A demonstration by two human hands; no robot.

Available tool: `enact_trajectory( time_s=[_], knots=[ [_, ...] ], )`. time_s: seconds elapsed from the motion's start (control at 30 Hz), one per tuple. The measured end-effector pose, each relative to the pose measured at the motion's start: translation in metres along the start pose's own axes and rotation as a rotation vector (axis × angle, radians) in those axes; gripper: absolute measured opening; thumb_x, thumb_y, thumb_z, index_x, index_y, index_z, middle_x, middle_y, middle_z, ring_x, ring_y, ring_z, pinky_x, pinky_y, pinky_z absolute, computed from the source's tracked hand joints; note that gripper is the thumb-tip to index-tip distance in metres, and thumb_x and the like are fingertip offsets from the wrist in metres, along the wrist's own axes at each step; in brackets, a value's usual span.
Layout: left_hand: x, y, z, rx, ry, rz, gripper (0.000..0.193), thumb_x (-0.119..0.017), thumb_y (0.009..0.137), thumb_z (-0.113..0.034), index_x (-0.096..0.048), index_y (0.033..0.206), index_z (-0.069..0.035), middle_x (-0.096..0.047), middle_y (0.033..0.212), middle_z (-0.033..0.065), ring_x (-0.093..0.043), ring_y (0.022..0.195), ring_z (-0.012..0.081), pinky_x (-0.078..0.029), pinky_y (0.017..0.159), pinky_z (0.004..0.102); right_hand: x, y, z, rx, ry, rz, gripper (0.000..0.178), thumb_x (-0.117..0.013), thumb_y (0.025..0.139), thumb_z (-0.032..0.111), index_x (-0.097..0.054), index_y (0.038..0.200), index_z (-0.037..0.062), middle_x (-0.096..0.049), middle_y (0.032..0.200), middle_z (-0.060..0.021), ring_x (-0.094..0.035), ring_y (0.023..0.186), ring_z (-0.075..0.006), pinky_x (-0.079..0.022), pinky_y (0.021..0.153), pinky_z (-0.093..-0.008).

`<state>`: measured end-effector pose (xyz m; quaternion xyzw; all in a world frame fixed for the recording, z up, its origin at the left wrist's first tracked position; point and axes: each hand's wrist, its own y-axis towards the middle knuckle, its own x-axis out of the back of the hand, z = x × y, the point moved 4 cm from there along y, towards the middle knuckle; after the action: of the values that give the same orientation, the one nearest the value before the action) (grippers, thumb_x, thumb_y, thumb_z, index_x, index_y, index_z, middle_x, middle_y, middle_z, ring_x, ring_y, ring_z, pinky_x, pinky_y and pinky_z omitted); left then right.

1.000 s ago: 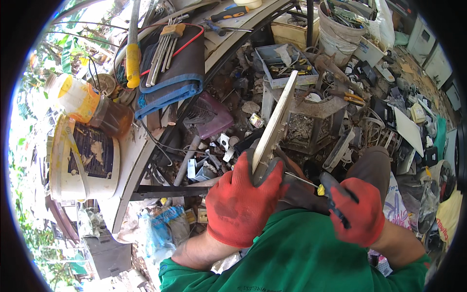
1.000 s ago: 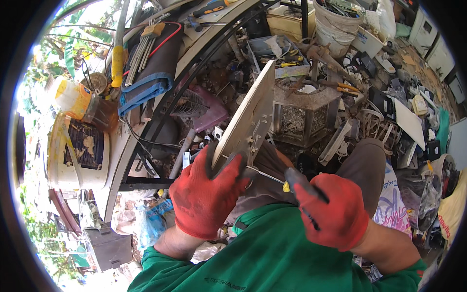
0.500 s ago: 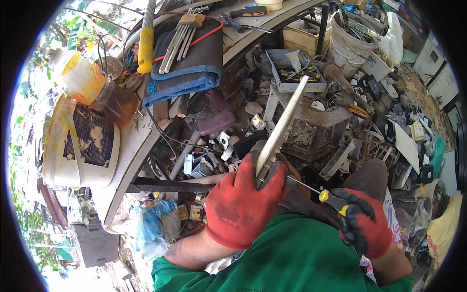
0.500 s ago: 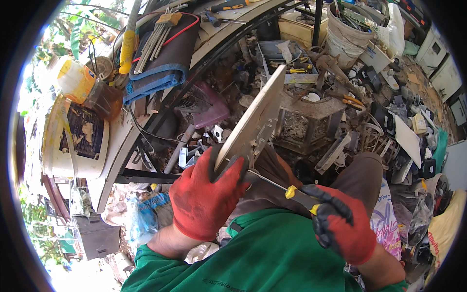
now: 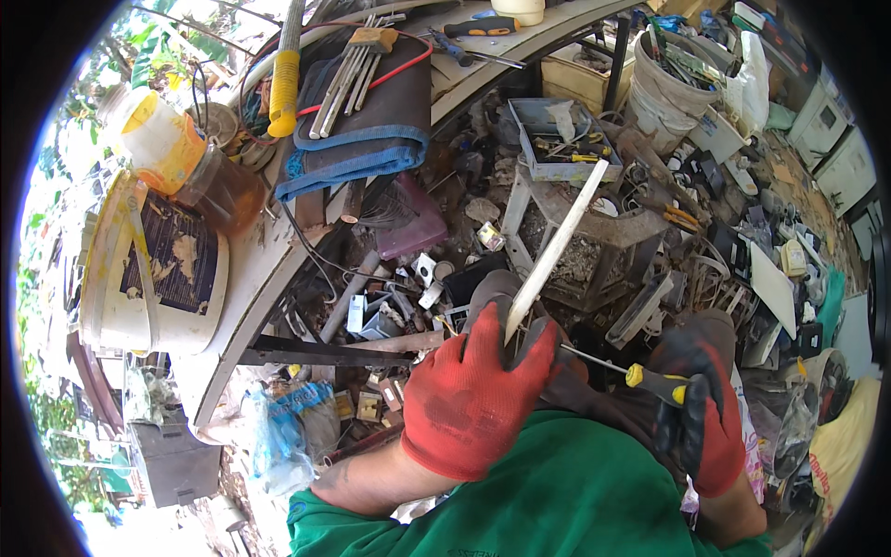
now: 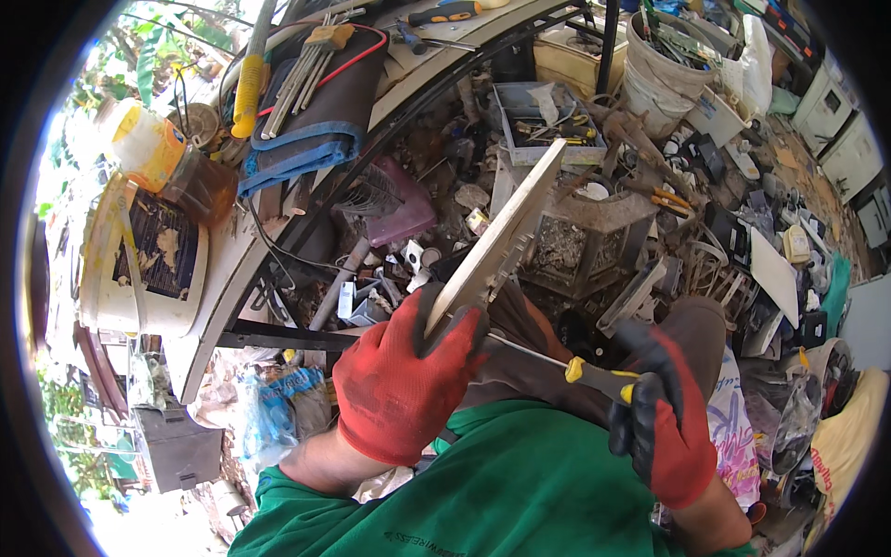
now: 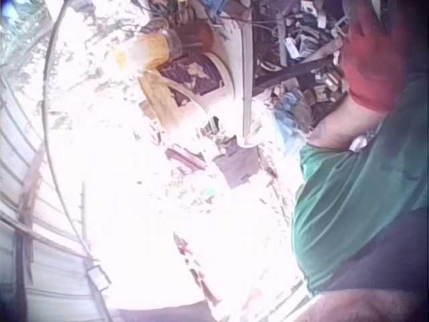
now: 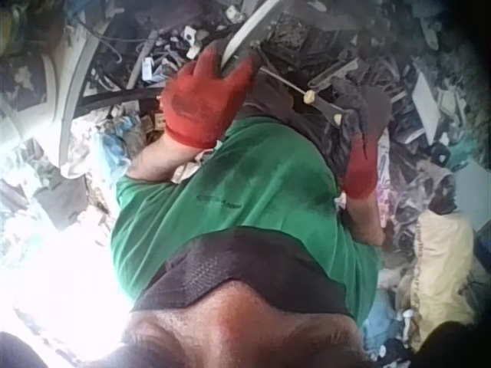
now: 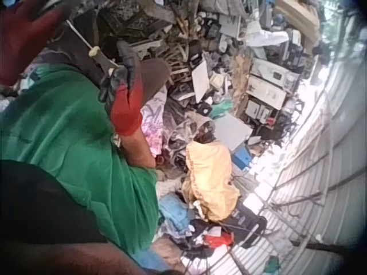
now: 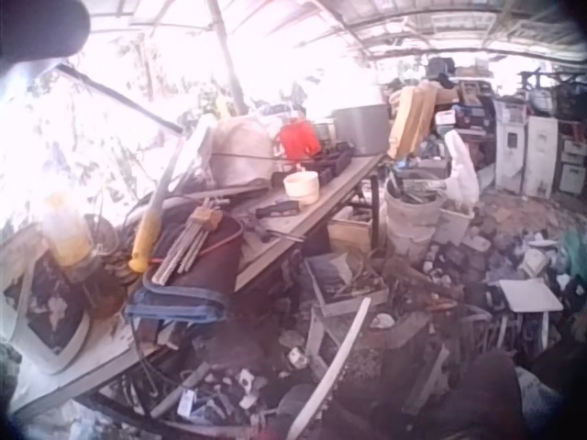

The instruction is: The person uses a screwdriver to remove screws from the back of an electronic device and then reaches into a bag of parts while working in an outdoor scrap area.

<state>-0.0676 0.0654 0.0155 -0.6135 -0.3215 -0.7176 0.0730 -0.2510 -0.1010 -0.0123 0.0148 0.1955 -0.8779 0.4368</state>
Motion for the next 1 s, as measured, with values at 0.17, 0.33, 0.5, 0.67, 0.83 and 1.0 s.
enact_trajectory(
  time_s=[0.17, 0.33, 0.5, 0.67, 0.83, 1.0],
  knots=[
    [0.000, 0.000, 0.003, -0.016, -0.013, 0.003, 0.048, -0.085, 0.066, -0.035, -0.074, 0.113, -0.031, -0.065, 0.120, 0.0103, -0.071, 0.079, 0.0247, -0.059, 0.061, 0.0364, -0.001, 0.003, -0.007, 0.352, -0.468, 0.045, 0.029, -0.059, 0.090, 0.011, -0.056, 0.118, 0.0035, -0.055, 0.109, -0.0178, -0.057, 0.090, -0.0183, -0.050, 0.079, -0.0327],
    [-0.003, 0.003, 0.006, -0.023, -0.039, -0.024, 0.044, -0.079, 0.073, -0.035, -0.071, 0.117, -0.034, -0.063, 0.116, 0.0099, -0.064, 0.069, 0.0221, -0.052, 0.050, 0.0337, -0.009, -0.006, -0.002, 1.016, -0.883, 0.080, 0.035, -0.066, 0.079, 0.007, -0.056, 0.113, 0.0055, -0.055, 0.111, -0.0210, -0.056, 0.097, -0.0272, -0.048, 0.084, -0.0447],
    [0.002, 0.003, 0.008, 0.021, -0.018, 0.017, 0.048, -0.085, 0.068, -0.034, -0.073, 0.115, -0.031, -0.065, 0.122, 0.0114, -0.071, 0.079, 0.0264, -0.058, 0.060, 0.0362, -0.027, 0.000, 0.000, 0.274, -0.057, 0.004, 0.038, -0.059, 0.099, 0.019, -0.052, 0.132, 0.0030, -0.061, 0.101, -0.0131, -0.059, 0.073, -0.0174, -0.050, 0.067, -0.0352],
    [-0.003, -0.001, 0.007, -0.013, -0.013, -0.010, 0.046, -0.084, 0.068, -0.034, -0.073, 0.113, -0.032, -0.064, 0.120, 0.0115, -0.069, 0.075, 0.0250, -0.057, 0.058, 0.0361, -0.012, -0.004, 0.005, -0.320, 0.216, 0.216, 0.043, -0.056, 0.103, 0.023, -0.048, 0.138, -0.0005, -0.060, 0.076, -0.0092, -0.054, 0.057, -0.0127, -0.044, 0.051, -0.0270],
    [-0.005, 0.004, 0.006, 0.035, -0.007, -0.023, 0.043, -0.083, 0.068, -0.033, -0.075, 0.110, -0.032, -0.064, 0.119, 0.0111, -0.067, 0.071, 0.0239, -0.056, 0.054, 0.0352, -0.019, -0.001, -0.007, 0.560, -0.512, 0.129, 0.034, -0.053, 0.096, 0.003, -0.052, 0.129, -0.0001, -0.060, 0.093, -0.0144, -0.056, 0.067, -0.0163, -0.046, 0.061, -0.0281],
    [-0.003, 0.001, 0.011, -0.011, -0.014, -0.044, 0.043, -0.083, 0.068, -0.034, -0.075, 0.110, -0.032, -0.064, 0.119, 0.0112, -0.067, 0.071, 0.0239, -0.055, 0.053, 0.0347, -0.022, 0.003, -0.008, 0.698, -0.561, 0.076, 0.031, -0.054, 0.096, 0.002, -0.051, 0.127, 0.0004, -0.057, 0.102, -0.0160, -0.058, 0.071, -0.0195, -0.050, 0.066, -0.0323]
  ],
)
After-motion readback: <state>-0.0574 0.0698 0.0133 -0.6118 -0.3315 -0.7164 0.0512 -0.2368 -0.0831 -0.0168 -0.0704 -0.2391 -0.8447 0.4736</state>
